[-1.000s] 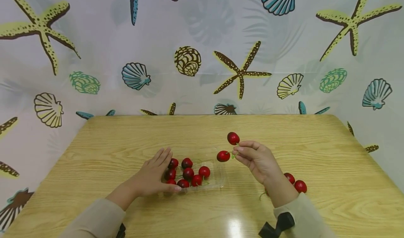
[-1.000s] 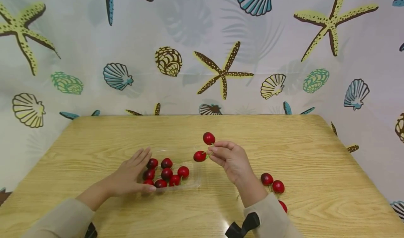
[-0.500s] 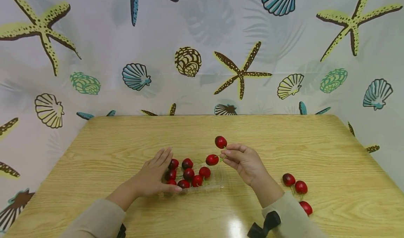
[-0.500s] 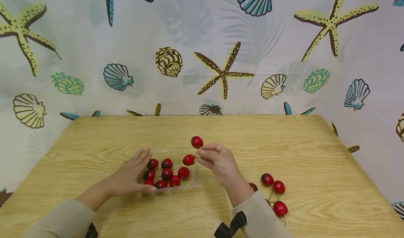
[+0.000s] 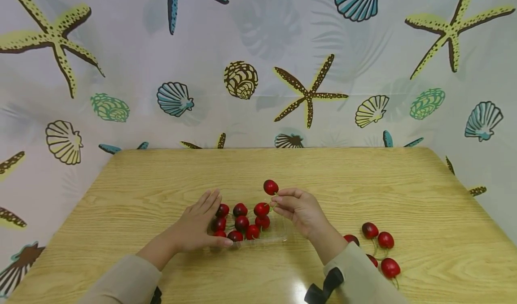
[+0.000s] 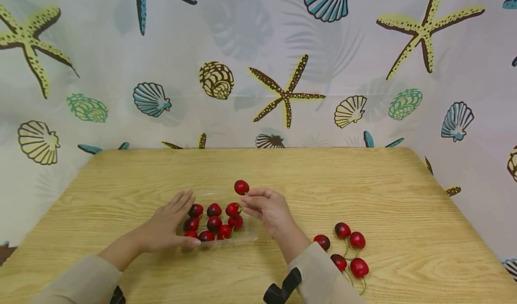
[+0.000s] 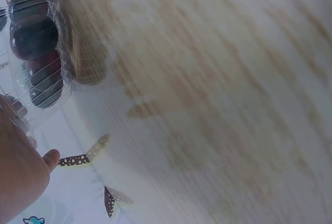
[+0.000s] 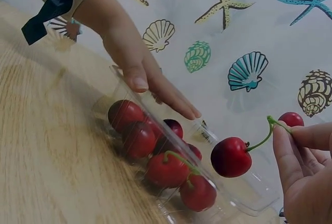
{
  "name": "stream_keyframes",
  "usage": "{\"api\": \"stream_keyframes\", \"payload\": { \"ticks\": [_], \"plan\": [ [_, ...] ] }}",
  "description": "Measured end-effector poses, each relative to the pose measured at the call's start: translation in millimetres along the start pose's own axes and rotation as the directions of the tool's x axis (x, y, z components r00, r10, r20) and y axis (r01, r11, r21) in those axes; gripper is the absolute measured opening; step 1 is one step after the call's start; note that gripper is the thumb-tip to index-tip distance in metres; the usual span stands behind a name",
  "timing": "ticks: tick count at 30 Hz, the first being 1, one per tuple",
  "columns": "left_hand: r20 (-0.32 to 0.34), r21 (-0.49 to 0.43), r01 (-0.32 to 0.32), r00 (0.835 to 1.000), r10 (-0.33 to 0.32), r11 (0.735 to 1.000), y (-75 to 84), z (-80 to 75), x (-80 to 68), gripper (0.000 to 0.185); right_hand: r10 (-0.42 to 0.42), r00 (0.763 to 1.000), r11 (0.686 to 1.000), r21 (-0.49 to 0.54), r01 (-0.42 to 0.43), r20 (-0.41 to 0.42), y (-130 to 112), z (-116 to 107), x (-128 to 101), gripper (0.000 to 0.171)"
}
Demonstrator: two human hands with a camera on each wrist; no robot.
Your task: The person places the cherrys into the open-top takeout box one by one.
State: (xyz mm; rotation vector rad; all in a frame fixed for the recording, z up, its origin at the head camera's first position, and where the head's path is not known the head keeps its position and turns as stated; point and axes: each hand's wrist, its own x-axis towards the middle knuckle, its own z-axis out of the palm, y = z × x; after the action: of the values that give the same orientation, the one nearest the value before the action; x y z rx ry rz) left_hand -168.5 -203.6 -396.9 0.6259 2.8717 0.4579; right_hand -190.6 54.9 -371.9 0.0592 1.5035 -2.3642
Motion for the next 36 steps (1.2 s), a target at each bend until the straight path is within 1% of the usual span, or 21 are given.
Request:
{"api": "stream_keyframes", "payload": {
  "ticks": [4, 11, 16, 19, 23, 27, 32, 36],
  "plan": [
    [0.003, -0.005, 0.002, 1.0, -0.002, 1.0, 0.7, -0.3, -0.1, 0.108, 0.0, 1.0, 1.0, -0.021, 0.0, -0.004, 4.5, 1.9, 3.2, 0.012],
    [0.005, -0.007, 0.008, 1.0, -0.008, 1.0, 2.2, -0.8, -0.7, 0.108, -0.009, 1.0, 0.998, -0.065, 0.01, 0.016, 11.0, 1.4, 7.5, 0.015],
    [0.009, -0.004, 0.01, 1.0, -0.01, 1.0, 2.4, -0.9, -1.1, 0.108, -0.005, 1.0, 0.99, -0.14, 0.009, 0.026, 12.3, 1.8, 10.0, 0.018],
    [0.012, -0.008, 0.013, 1.0, -0.013, 1.0, 2.1, -1.1, -1.0, 0.108, -0.008, 1.0, 0.973, -0.232, 0.012, 0.018, 11.0, 3.7, 12.1, 0.017],
    [0.012, -0.003, 0.015, 1.0, -0.015, 1.0, 1.8, -0.8, -0.3, 0.109, -0.019, 1.0, 0.936, -0.352, 0.018, 0.0, 7.9, 7.3, 15.3, 0.014],
    [0.01, 0.0, 0.014, 1.0, -0.014, 1.0, 1.5, -0.7, -0.1, 0.109, -0.017, 1.0, 0.914, -0.406, 0.014, -0.005, 6.4, 10.0, 17.2, 0.013],
    [0.009, -0.001, 0.015, 1.0, -0.015, 1.0, 1.6, -0.6, 0.1, 0.109, 0.006, 1.0, 0.893, -0.449, -0.019, -0.03, 7.1, 11.7, 19.9, 0.012],
    [0.005, 0.0, 0.013, 1.0, -0.013, 1.0, 1.3, -0.2, 0.1, 0.108, 0.004, 0.999, 0.853, -0.522, -0.032, -0.054, 7.5, 14.4, 22.0, 0.009]
  ]
}}
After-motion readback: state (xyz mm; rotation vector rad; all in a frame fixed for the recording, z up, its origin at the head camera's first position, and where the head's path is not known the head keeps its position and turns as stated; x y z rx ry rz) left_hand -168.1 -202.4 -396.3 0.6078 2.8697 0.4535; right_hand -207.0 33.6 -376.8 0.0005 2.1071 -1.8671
